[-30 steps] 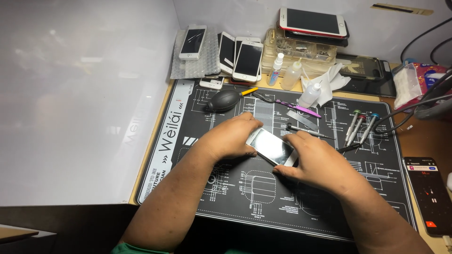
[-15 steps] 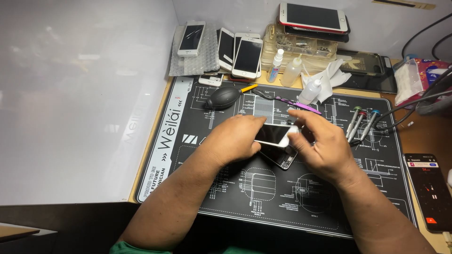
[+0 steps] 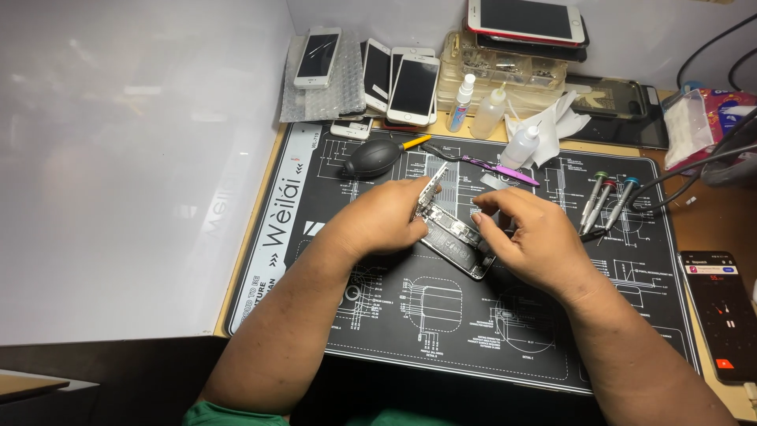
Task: Disassembling and repairing a mobile phone on a technician's workbench using specialized tools.
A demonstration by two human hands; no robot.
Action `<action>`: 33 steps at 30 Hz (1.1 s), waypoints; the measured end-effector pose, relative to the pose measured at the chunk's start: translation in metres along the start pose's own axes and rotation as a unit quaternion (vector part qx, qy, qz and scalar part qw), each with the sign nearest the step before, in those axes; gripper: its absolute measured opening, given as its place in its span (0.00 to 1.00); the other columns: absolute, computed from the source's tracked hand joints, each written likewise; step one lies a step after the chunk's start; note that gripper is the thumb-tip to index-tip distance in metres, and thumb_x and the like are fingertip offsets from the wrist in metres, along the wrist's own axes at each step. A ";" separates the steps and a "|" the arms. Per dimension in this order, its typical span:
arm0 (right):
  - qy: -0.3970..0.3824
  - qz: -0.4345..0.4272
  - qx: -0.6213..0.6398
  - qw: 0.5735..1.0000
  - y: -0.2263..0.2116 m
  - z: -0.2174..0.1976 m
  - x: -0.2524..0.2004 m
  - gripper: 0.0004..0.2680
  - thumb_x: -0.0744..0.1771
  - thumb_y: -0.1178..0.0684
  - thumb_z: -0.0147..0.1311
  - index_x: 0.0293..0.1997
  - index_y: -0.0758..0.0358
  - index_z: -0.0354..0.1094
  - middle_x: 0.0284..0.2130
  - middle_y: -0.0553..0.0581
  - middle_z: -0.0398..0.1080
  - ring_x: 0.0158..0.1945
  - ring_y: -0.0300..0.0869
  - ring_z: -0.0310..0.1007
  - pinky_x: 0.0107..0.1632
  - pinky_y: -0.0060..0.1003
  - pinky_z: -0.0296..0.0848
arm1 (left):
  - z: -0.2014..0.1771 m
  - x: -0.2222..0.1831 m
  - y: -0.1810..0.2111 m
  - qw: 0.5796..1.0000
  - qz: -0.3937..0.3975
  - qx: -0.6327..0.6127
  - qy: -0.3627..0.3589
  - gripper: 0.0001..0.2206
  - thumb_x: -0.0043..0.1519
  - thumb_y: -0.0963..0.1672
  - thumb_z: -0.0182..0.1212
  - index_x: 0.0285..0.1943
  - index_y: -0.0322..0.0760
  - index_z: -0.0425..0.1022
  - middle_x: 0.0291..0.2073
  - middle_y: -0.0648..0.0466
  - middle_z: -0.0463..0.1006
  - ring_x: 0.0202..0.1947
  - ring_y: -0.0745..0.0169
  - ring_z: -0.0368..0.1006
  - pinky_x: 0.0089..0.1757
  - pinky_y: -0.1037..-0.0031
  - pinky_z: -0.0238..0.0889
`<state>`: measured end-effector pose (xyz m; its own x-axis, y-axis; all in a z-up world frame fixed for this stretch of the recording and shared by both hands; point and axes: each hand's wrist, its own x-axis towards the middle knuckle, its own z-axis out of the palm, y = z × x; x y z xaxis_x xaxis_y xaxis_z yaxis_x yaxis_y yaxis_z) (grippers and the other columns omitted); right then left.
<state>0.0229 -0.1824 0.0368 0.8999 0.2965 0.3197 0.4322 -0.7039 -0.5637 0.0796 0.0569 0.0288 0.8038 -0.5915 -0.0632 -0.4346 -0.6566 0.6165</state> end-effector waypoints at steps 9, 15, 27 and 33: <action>-0.052 0.027 -0.028 0.998 0.011 0.019 0.004 0.04 0.65 0.53 0.59 0.39 0.59 0.73 0.31 0.59 0.75 0.36 0.58 0.77 0.37 0.49 0.75 | -0.006 -0.004 -0.004 0.998 0.012 -0.059 -0.002 0.26 0.49 0.40 0.71 0.58 0.33 0.70 0.41 0.43 0.79 0.40 0.48 0.82 0.43 0.63 0.77; -0.077 0.061 -0.038 0.994 0.026 0.024 0.005 0.04 0.64 0.53 0.57 0.40 0.58 0.72 0.32 0.60 0.74 0.33 0.57 0.76 0.36 0.50 0.73 | -0.001 0.006 -0.020 0.997 0.027 -0.070 0.000 0.27 0.46 0.45 0.79 0.51 0.35 0.70 0.36 0.45 0.77 0.35 0.48 0.82 0.38 0.64 0.77; -0.080 0.094 -0.023 0.992 0.023 0.014 0.008 0.05 0.65 0.55 0.56 0.41 0.60 0.72 0.30 0.62 0.73 0.31 0.56 0.75 0.32 0.46 0.74 | -0.013 -0.003 -0.006 0.994 0.003 -0.104 -0.018 0.30 0.42 0.39 0.82 0.52 0.33 0.69 0.38 0.43 0.76 0.38 0.46 0.82 0.41 0.70 0.81; -0.105 0.107 -0.021 0.989 0.012 0.011 0.010 0.05 0.65 0.56 0.55 0.41 0.63 0.73 0.30 0.63 0.74 0.32 0.56 0.76 0.32 0.46 0.75 | -0.012 -0.003 -0.006 0.994 -0.010 -0.103 -0.038 0.30 0.43 0.39 0.81 0.53 0.32 0.69 0.40 0.42 0.77 0.41 0.45 0.82 0.43 0.68 0.81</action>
<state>0.0377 -0.1810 0.0252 0.9645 0.2623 0.0301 0.2325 -0.7900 -0.5673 0.0843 0.0683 0.0345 0.7751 -0.6183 -0.1305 -0.3209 -0.5630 0.7616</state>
